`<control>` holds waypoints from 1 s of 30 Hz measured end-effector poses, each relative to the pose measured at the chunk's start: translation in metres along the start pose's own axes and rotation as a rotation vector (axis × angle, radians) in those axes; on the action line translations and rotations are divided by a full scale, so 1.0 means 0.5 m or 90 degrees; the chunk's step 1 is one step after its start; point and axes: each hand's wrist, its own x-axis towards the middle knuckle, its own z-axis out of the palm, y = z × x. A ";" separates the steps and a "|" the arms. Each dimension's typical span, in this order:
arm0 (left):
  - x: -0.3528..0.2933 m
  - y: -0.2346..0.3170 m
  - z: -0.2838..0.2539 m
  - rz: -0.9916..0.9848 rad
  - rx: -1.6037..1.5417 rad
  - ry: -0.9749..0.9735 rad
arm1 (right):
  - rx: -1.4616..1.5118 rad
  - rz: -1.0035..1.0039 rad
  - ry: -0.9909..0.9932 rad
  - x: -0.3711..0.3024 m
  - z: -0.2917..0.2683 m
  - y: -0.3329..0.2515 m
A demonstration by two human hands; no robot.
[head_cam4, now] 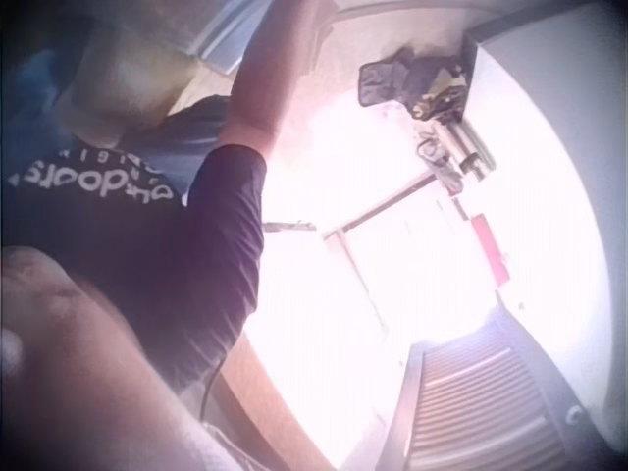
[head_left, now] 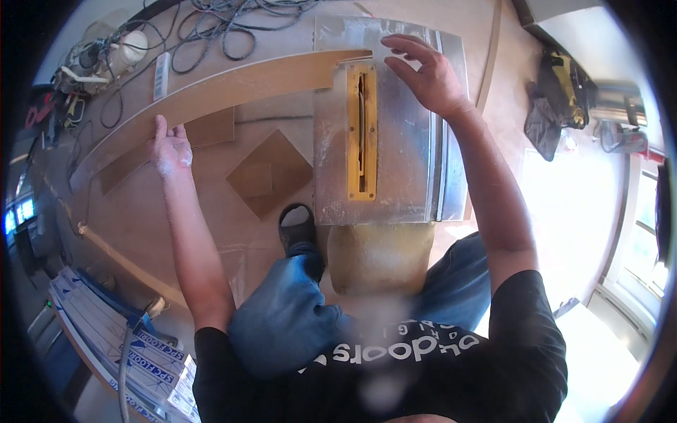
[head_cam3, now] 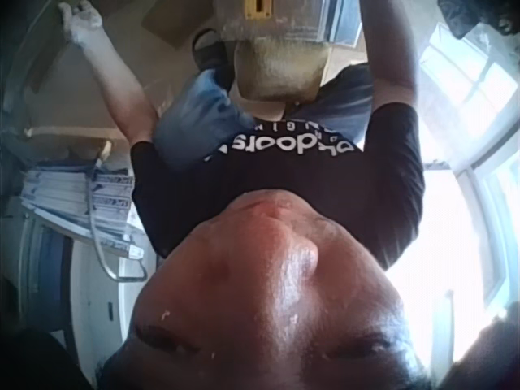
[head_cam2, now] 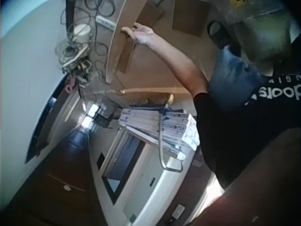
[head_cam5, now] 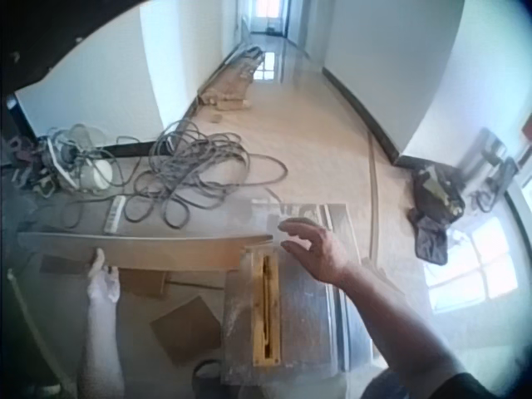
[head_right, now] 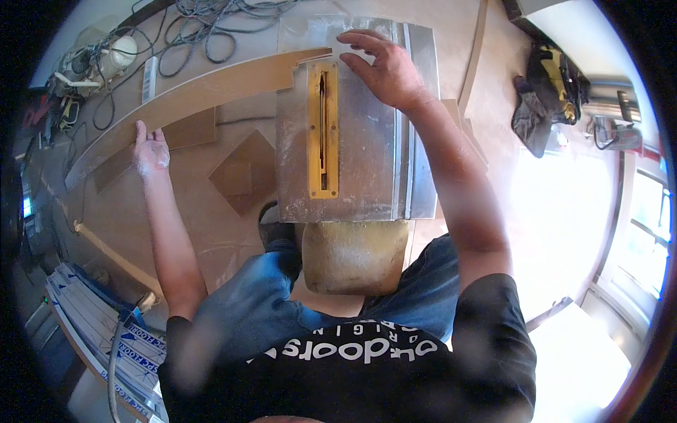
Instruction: The person cuts a piece of trim using a table saw, then applies adhesive and fits the piece along the base of a wall.
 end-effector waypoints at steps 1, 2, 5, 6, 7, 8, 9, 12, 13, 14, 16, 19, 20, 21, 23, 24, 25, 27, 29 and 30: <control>0.002 -0.009 -0.002 -0.005 0.011 -0.010 | 0.002 0.006 -0.001 -0.001 0.010 0.006; 0.004 -0.016 -0.004 -0.009 0.015 -0.009 | -0.030 -0.013 -0.003 -0.002 0.019 0.014; 0.010 -0.032 -0.007 -0.013 0.041 0.015 | -0.011 0.004 -0.020 0.000 0.054 0.036; 0.012 -0.034 -0.007 -0.019 0.043 0.028 | -0.059 -0.036 -0.012 0.003 0.060 0.040; 0.013 -0.037 -0.007 -0.024 0.045 0.041 | -0.108 -0.076 -0.004 0.005 0.065 0.044; 0.014 -0.042 -0.008 -0.029 0.046 0.041 | -0.129 -0.090 0.013 0.006 0.070 0.047; 0.012 -0.043 -0.009 -0.030 0.046 0.035 | -0.128 -0.087 0.012 0.009 0.072 0.047; 0.006 -0.047 -0.009 -0.043 0.039 0.015 | -0.149 -0.104 0.013 0.008 0.073 0.052; 0.003 -0.049 -0.009 -0.054 0.031 -0.001 | -0.151 -0.118 0.023 0.004 0.072 0.057; 0.000 -0.051 -0.009 -0.057 0.032 0.001 | -0.153 -0.132 0.032 0.001 0.070 0.060; -0.013 -0.056 -0.003 -0.050 0.054 0.017 | -0.150 -0.121 0.030 -0.012 0.068 0.055; -0.024 -0.060 0.005 -0.057 0.049 -0.014 | -0.153 -0.100 0.037 -0.031 0.069 0.062; -0.027 -0.061 0.008 -0.059 0.052 -0.013 | -0.158 -0.091 0.045 -0.037 0.070 0.064; -0.028 -0.062 0.007 -0.062 0.063 -0.001 | -0.157 -0.088 0.043 -0.042 0.070 0.062; -0.033 -0.062 0.004 -0.067 0.076 0.011 | -0.131 -0.099 0.047 -0.050 0.069 0.058; -0.033 -0.062 0.004 -0.068 0.075 0.001 | -0.131 -0.097 0.047 -0.052 0.068 0.060; -0.033 -0.061 0.003 -0.068 0.074 -0.009 | -0.133 -0.098 0.047 -0.054 0.068 0.064; -0.039 -0.062 0.003 -0.065 0.079 -0.006 | -0.134 -0.096 0.046 -0.060 0.069 0.065; -0.046 -0.065 0.005 -0.062 0.085 -0.002 | -0.139 -0.084 0.048 -0.066 0.066 0.060; -0.050 -0.064 0.006 -0.059 0.084 -0.002 | -0.137 -0.082 0.048 -0.069 0.065 0.059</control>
